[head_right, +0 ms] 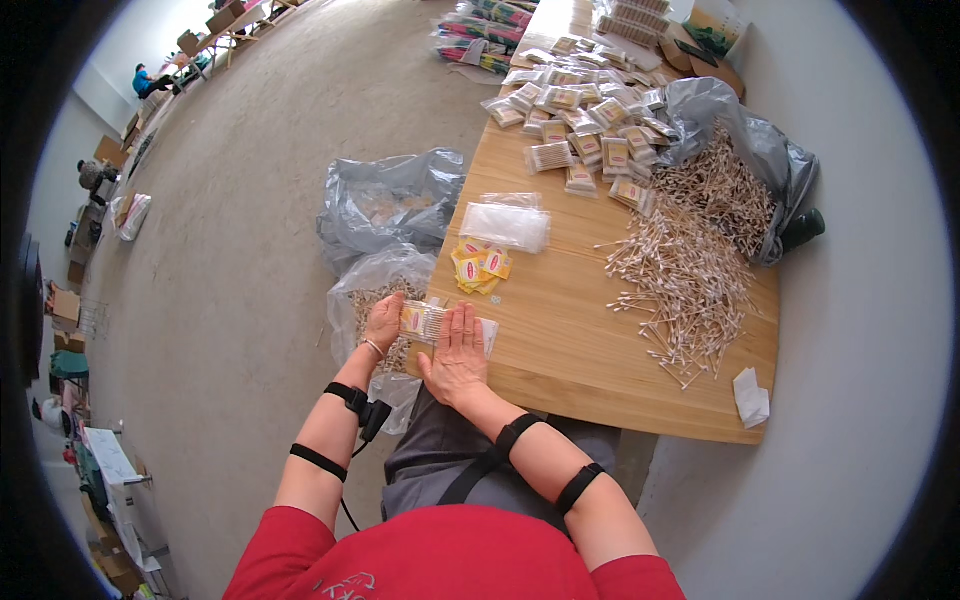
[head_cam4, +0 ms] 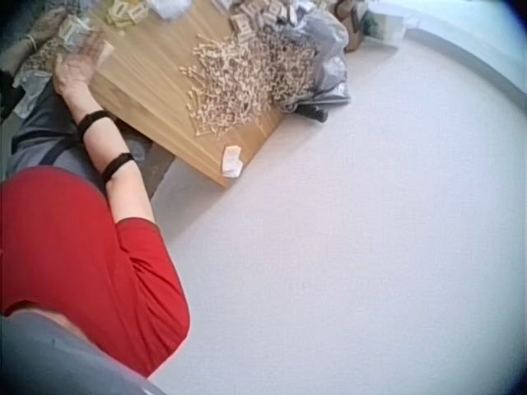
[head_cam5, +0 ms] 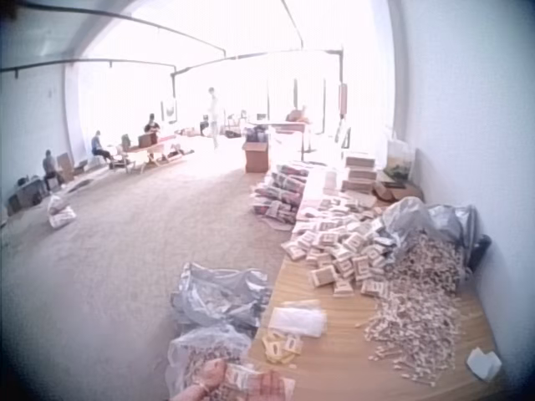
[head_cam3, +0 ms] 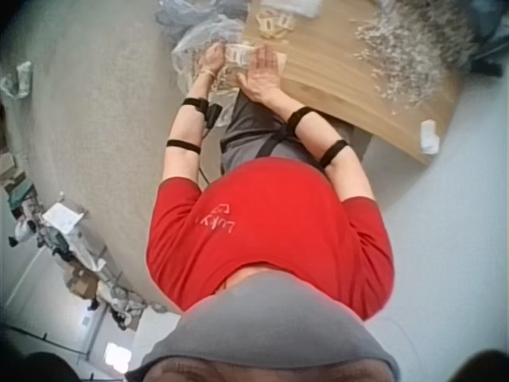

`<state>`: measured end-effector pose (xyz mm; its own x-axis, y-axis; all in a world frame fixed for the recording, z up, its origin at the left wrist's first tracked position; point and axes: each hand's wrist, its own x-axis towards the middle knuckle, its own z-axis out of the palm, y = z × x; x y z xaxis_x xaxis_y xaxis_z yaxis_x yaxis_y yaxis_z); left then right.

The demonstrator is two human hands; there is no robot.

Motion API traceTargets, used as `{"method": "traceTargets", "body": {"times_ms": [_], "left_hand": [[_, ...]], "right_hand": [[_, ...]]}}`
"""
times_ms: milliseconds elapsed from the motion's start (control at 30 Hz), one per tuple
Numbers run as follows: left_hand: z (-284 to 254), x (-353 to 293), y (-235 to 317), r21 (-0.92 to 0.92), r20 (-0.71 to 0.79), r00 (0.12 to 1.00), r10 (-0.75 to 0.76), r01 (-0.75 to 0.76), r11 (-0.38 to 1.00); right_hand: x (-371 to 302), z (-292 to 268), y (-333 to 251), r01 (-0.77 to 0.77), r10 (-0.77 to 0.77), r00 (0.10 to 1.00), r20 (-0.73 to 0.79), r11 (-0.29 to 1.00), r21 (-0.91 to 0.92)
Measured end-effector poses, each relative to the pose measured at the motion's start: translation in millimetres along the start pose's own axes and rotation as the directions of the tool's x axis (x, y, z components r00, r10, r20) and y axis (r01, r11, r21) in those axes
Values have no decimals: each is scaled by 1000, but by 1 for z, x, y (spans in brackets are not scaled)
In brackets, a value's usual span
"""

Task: Counting and packaging cotton swabs into small plastic bags.

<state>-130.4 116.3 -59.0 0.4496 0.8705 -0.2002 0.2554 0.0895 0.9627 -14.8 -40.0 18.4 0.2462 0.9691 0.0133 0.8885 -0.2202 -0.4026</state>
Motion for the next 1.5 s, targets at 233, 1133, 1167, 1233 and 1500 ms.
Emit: {"method": "traceTargets", "body": {"times_ms": [233, 1133, 1167, 1233, 1500], "left_hand": [[4, -2, 6, -35, -8, 998, 70, -70, 997], [-10, -27, 50, -348, 266, 963, 37, 60, 936], [-11, -27, 52, -301, 244, 970, -12, 88, 950], [-1, -17, 51, -254, 278, 960, -36, 109, 961], [-34, -7, 14, 415, -190, 968, 162, -70, 907]], "right_hand": [[10, 9, -22, -50, 50, 999, -11, 999, 12], [49, 33, -48, 177, 183, 925, -333, 568, 804], [49, 35, -48, 193, 166, 925, -342, 571, 798], [53, 40, -38, 209, 152, 914, -376, 618, 758], [41, -20, 9, 123, 149, 858, -491, 869, 480]]}}
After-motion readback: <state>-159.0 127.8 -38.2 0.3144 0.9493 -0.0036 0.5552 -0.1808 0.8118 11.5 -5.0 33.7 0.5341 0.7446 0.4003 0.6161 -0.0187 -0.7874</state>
